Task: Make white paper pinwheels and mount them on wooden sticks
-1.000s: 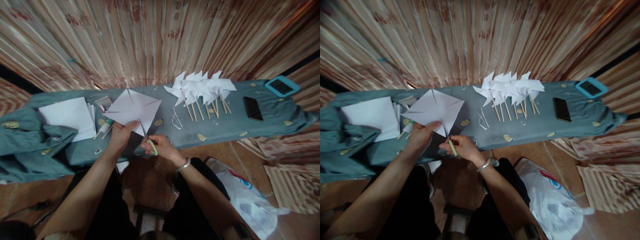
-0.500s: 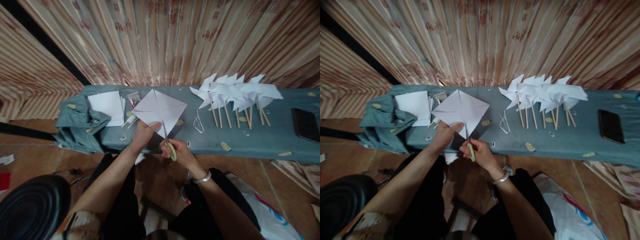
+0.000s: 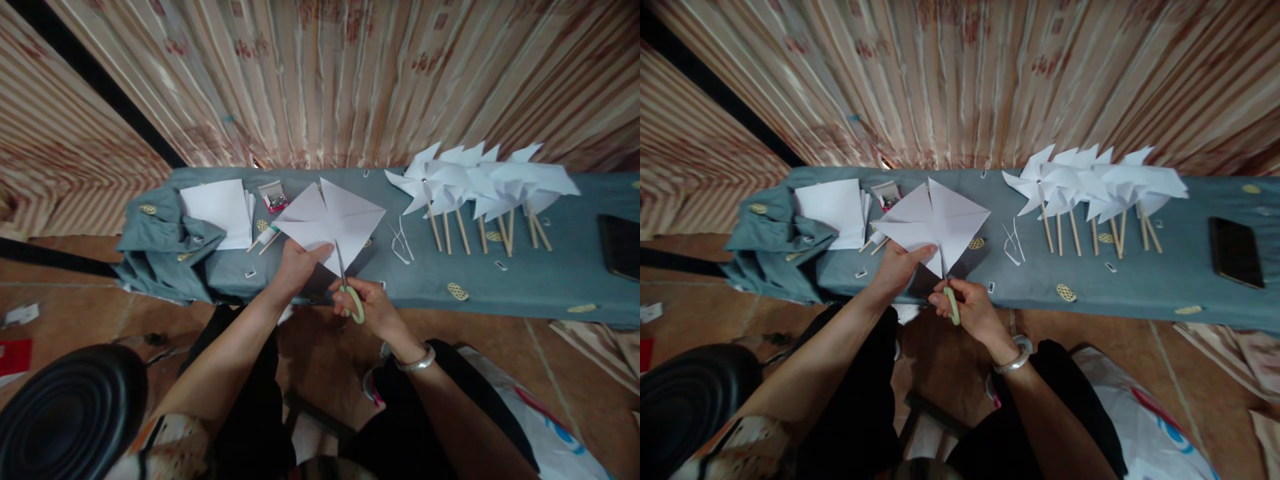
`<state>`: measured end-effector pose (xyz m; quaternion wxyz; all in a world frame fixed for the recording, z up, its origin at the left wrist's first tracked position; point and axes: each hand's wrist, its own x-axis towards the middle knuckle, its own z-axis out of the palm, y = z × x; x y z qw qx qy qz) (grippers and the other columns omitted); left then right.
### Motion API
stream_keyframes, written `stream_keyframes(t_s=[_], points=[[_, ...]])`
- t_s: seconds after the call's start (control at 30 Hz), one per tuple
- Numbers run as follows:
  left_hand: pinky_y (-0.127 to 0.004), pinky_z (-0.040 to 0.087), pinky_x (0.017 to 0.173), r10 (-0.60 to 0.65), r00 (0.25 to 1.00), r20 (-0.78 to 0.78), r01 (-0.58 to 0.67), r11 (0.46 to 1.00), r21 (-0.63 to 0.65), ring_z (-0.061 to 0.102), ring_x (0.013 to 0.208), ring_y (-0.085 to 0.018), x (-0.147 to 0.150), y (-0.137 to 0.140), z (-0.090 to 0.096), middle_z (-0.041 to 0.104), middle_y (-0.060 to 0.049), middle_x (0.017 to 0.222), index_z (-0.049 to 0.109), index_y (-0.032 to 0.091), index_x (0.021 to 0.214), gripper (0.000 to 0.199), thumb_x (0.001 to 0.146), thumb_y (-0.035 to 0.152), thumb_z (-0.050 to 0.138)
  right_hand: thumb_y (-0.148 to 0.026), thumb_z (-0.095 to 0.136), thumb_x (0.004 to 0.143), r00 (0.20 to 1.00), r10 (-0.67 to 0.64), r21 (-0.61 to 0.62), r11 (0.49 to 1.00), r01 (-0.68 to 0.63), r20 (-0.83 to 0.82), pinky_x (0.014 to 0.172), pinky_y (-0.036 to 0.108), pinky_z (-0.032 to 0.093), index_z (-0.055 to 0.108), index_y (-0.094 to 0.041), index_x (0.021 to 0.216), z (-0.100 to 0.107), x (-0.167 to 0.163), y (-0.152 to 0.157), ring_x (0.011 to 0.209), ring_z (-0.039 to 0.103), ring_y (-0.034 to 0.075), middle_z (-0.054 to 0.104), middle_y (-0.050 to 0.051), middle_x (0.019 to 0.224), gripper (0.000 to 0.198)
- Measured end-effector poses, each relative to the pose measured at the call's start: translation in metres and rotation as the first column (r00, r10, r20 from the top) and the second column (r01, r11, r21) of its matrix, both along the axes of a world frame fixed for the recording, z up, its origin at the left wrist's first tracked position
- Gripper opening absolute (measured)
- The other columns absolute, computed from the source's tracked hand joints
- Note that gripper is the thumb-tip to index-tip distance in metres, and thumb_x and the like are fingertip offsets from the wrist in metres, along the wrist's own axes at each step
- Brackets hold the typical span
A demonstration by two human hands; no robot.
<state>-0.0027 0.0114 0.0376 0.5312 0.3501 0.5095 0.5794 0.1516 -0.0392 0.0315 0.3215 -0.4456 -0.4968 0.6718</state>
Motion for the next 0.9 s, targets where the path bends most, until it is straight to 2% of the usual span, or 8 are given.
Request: stream_keyframes(t_s=[0.33,0.63,0.9], points=[[-0.029,0.049,0.069,-0.003,1.0,-0.022,0.003,1.0,0.015,0.059,0.067,-0.015,0.006,0.003,0.002,0.068,-0.002,0.072,0.067,0.015,0.07,0.024,0.052,0.025,0.079,-0.057,0.079,0.062,0.998,-0.056,-0.058,0.997,0.056,0.008,0.045,0.022,0.043,0.066,-0.019,0.077,0.0,0.003,0.001,0.047,0.056,0.01,0.063,-0.003,0.053,0.043],[-0.029,0.049,0.069,-0.033,0.999,-0.018,0.033,0.999,-0.009,0.059,0.065,-0.014,0.014,0.0,0.002,0.068,-0.001,0.072,0.068,0.014,0.073,0.024,0.053,0.022,0.079,-0.057,0.077,0.065,0.997,-0.081,-0.029,0.996,0.081,0.017,0.047,0.023,0.046,0.067,-0.019,0.082,-0.002,0.01,0.001,0.048,0.057,0.011,0.064,-0.002,0.056,0.043],[-0.03,0.049,0.073,-0.042,0.999,-0.011,0.042,0.999,-0.012,0.06,0.067,-0.015,0.018,0.002,0.003,0.069,-0.001,0.075,0.068,0.015,0.075,0.025,0.054,0.023,0.078,-0.058,0.077,0.064,0.995,-0.098,-0.034,0.995,0.099,0.036,0.046,0.023,0.042,0.067,-0.019,0.078,0.002,0.01,0.002,0.047,0.056,0.011,0.063,-0.002,0.054,0.043]])
